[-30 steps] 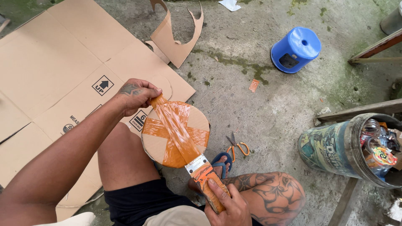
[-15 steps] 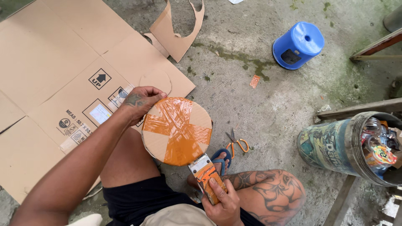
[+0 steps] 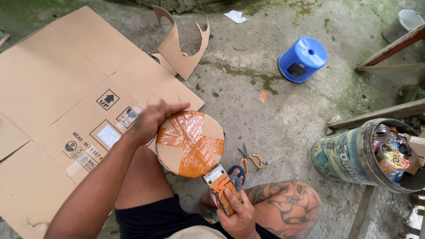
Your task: The person sits on the ground and applies orange packing tape to two circular cardboard pieces. They use a handheld tape dispenser to lay strips across the surface of each circle, pressing the tape down with their fingers to secure it.
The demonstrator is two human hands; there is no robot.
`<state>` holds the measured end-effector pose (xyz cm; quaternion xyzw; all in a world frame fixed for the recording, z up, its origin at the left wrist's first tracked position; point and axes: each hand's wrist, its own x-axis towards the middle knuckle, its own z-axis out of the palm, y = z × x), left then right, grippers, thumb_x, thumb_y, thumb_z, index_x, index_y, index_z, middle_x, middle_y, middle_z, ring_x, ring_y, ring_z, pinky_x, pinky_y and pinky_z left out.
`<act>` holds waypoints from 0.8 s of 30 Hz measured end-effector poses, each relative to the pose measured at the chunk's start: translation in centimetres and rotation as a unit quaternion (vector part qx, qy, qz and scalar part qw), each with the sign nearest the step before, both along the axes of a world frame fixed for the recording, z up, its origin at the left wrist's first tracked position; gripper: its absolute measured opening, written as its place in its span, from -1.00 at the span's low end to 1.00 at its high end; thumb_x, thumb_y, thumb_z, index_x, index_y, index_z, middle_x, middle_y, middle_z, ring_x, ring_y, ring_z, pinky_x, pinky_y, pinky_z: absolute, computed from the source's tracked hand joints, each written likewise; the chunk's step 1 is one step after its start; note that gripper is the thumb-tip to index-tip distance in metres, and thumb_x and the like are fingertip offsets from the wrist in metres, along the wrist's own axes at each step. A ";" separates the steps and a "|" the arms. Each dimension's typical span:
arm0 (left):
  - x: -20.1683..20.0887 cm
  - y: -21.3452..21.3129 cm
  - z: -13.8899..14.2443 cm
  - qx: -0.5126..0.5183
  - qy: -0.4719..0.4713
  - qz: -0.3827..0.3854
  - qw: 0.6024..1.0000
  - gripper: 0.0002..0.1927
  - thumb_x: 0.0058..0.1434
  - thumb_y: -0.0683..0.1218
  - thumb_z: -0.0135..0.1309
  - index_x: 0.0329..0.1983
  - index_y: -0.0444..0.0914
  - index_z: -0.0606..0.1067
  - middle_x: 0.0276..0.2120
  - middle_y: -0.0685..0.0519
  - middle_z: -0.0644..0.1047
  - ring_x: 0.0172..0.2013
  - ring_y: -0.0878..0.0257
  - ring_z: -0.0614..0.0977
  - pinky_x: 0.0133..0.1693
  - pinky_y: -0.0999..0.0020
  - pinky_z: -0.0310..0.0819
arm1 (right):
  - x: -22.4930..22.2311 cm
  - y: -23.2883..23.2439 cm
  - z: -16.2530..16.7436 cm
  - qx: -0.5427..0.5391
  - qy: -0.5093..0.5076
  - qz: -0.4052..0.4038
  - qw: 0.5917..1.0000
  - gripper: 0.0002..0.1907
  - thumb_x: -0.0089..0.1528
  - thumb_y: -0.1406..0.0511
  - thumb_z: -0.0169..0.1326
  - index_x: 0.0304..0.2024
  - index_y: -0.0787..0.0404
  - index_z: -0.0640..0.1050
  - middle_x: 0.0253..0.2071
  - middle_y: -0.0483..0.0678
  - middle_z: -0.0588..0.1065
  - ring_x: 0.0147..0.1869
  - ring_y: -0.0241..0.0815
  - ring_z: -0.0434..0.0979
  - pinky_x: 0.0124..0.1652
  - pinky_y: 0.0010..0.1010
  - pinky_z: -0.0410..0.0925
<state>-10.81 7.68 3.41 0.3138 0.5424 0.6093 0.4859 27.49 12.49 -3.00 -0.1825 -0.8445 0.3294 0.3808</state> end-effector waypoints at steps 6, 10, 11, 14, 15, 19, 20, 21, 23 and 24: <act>1.2 0.3 -0.8 0.059 0.019 -0.019 0.998 -0.43 0.49 0.11 -0.26 0.32 -0.40 0.39 0.29 -0.15 0.46 0.26 0.16 0.49 0.31 0.24 0.29 | -0.2 0.0 -0.5 -0.026 -0.004 -0.006 1.000 -0.31 -0.06 0.49 0.29 0.16 0.13 0.52 -0.24 0.16 0.51 -0.31 0.02 0.59 -0.36 -0.32 0.51; 0.9 0.1 -2.2 0.023 -0.122 -0.028 0.992 -0.36 0.49 0.19 -0.41 0.37 -0.31 0.35 0.28 -0.10 0.45 0.24 0.18 0.50 0.30 0.24 0.29 | -0.3 -0.1 0.0 -0.002 0.006 -0.003 1.000 -0.33 -0.04 0.49 0.28 0.16 0.15 0.51 -0.21 0.15 0.54 -0.27 0.04 0.58 -0.31 -0.30 0.52; 0.6 0.2 -2.4 -0.034 -0.118 -0.017 0.992 -0.36 0.48 0.21 -0.42 0.37 -0.28 0.35 0.27 -0.08 0.46 0.22 0.19 0.51 0.29 0.23 0.29 | -0.5 -0.1 0.1 0.011 0.011 -0.005 1.000 -0.33 -0.04 0.49 0.27 0.15 0.16 0.50 -0.20 0.15 0.54 -0.25 0.05 0.59 -0.30 -0.30 0.52; -0.5 0.5 -1.9 -0.186 0.053 -0.044 0.980 -0.27 0.48 0.27 -0.49 0.32 -0.29 0.45 0.22 -0.11 0.55 0.23 0.11 0.53 0.30 0.22 0.29 | -1.0 0.0 0.6 0.047 0.017 -0.005 0.999 -0.34 -0.03 0.48 0.26 0.15 0.18 0.48 -0.16 0.16 0.54 -0.20 0.10 0.60 -0.26 -0.27 0.52; -0.6 0.4 -1.5 -0.232 0.134 -0.065 0.961 -0.22 0.49 0.30 -0.52 0.30 -0.31 0.50 0.21 -0.12 0.59 0.24 0.07 0.54 0.32 0.21 0.28 | -1.0 -0.1 0.7 0.056 0.014 -0.007 0.998 -0.34 -0.03 0.48 0.25 0.15 0.19 0.47 -0.15 0.17 0.54 -0.17 0.13 0.60 -0.24 -0.26 0.52; 0.9 -0.3 0.9 -0.059 0.640 0.017 0.766 -0.21 0.41 0.33 -0.33 0.47 -0.31 0.22 0.44 -0.20 0.25 0.45 -0.09 0.15 0.38 0.02 -0.06 | -1.0 -0.2 0.9 0.029 0.000 -0.009 1.000 -0.34 -0.04 0.48 0.26 0.15 0.20 0.50 -0.18 0.15 0.53 -0.22 0.10 0.59 -0.28 -0.28 0.52; 1.8 -0.6 1.6 -0.011 0.679 -0.031 0.734 -0.12 0.35 0.39 -0.27 0.49 -0.33 0.21 0.47 -0.20 0.22 0.46 -0.07 0.13 0.40 -0.01 -0.10 | -0.9 -0.2 0.9 0.022 0.002 -0.011 1.000 -0.34 -0.04 0.49 0.26 0.15 0.19 0.51 -0.17 0.16 0.52 -0.23 0.10 0.60 -0.28 -0.28 0.52; 2.8 -0.9 2.3 0.038 0.712 -0.081 0.696 -0.03 0.30 0.45 -0.21 0.51 -0.34 0.20 0.49 -0.20 0.19 0.48 -0.05 0.11 0.43 -0.04 -0.14 | -0.9 -0.2 0.8 0.014 0.003 -0.014 1.000 -0.34 -0.05 0.49 0.25 0.14 0.18 0.52 -0.16 0.17 0.51 -0.23 0.10 0.60 -0.28 -0.27 0.52; 5.7 -1.9 3.5 0.083 0.714 -0.122 0.684 0.25 0.03 0.63 -0.15 0.42 -0.47 0.14 0.44 -0.30 0.12 0.45 -0.13 0.07 0.41 -0.06 -0.17 | -0.7 -0.2 0.6 0.013 0.008 -0.015 1.000 -0.33 -0.06 0.49 0.24 0.15 0.16 0.52 -0.13 0.20 0.50 -0.20 0.13 0.61 -0.25 -0.26 0.53; 6.9 -2.1 4.0 0.105 0.714 -0.141 0.678 0.39 -0.10 0.72 -0.12 0.38 -0.53 0.11 0.42 -0.35 0.09 0.44 -0.17 0.06 0.40 -0.07 -0.19 | -0.6 -0.1 0.5 0.019 0.013 -0.011 1.000 -0.32 -0.06 0.48 0.24 0.16 0.16 0.51 -0.10 0.22 0.50 -0.16 0.15 0.61 -0.23 -0.24 0.53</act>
